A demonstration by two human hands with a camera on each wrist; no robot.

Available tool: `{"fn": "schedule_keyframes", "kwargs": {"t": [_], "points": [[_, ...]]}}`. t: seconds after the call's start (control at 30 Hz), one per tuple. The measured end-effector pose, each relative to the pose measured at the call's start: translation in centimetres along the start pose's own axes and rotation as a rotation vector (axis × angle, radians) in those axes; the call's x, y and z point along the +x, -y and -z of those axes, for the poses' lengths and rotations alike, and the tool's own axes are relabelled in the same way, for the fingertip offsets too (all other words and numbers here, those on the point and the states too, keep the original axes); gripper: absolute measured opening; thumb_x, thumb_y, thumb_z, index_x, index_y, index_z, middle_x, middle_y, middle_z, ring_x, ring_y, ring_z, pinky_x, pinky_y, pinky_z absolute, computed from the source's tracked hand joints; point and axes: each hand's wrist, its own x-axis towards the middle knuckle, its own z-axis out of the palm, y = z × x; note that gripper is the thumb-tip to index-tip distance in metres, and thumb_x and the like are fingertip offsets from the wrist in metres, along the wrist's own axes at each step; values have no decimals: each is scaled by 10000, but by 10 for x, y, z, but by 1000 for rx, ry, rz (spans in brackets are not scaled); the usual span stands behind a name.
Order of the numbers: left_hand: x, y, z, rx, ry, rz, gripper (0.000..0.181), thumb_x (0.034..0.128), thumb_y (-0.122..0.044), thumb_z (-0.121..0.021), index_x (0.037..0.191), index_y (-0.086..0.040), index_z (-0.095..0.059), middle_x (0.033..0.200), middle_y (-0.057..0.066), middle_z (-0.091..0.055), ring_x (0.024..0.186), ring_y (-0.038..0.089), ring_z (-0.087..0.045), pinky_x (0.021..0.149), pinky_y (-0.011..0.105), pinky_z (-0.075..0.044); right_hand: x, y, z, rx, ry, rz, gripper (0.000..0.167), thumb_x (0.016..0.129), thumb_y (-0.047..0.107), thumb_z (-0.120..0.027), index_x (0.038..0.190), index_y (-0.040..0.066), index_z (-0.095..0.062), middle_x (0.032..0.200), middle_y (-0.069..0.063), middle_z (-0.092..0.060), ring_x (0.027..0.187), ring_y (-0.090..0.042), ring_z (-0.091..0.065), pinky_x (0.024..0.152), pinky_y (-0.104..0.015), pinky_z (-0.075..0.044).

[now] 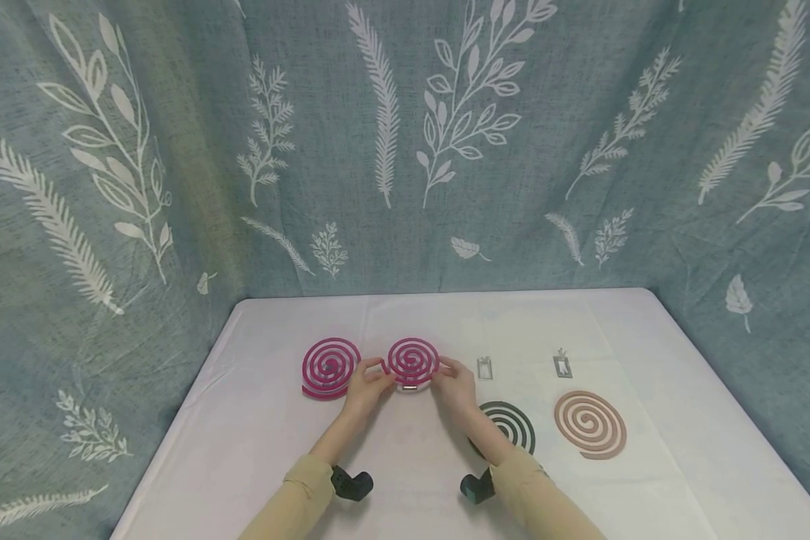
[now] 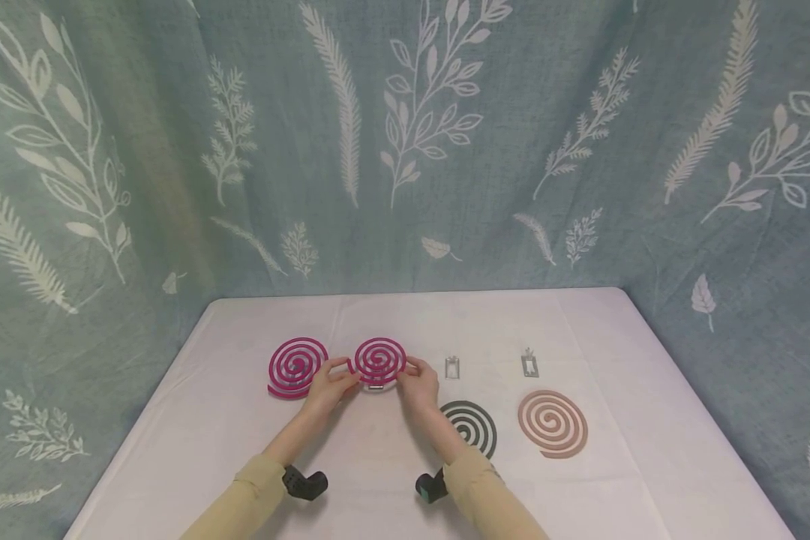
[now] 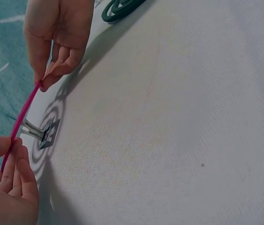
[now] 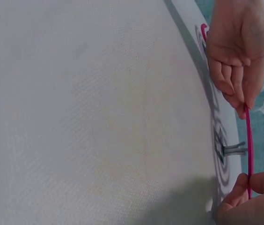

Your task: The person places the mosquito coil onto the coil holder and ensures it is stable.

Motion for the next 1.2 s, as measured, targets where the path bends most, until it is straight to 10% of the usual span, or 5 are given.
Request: {"fn": "schedule_keyframes", "kwargs": {"t": [1.2], "points": [[-5, 0, 3, -23, 33, 3, 509, 895, -93, -625, 1335, 46, -409, 815, 6, -657, 792, 131, -632, 800, 233, -524, -7, 1, -1, 65, 6, -35, 430, 875, 36, -574, 1298, -22, -525, 1075, -189, -626, 876, -179, -599, 755, -279, -527]]}}
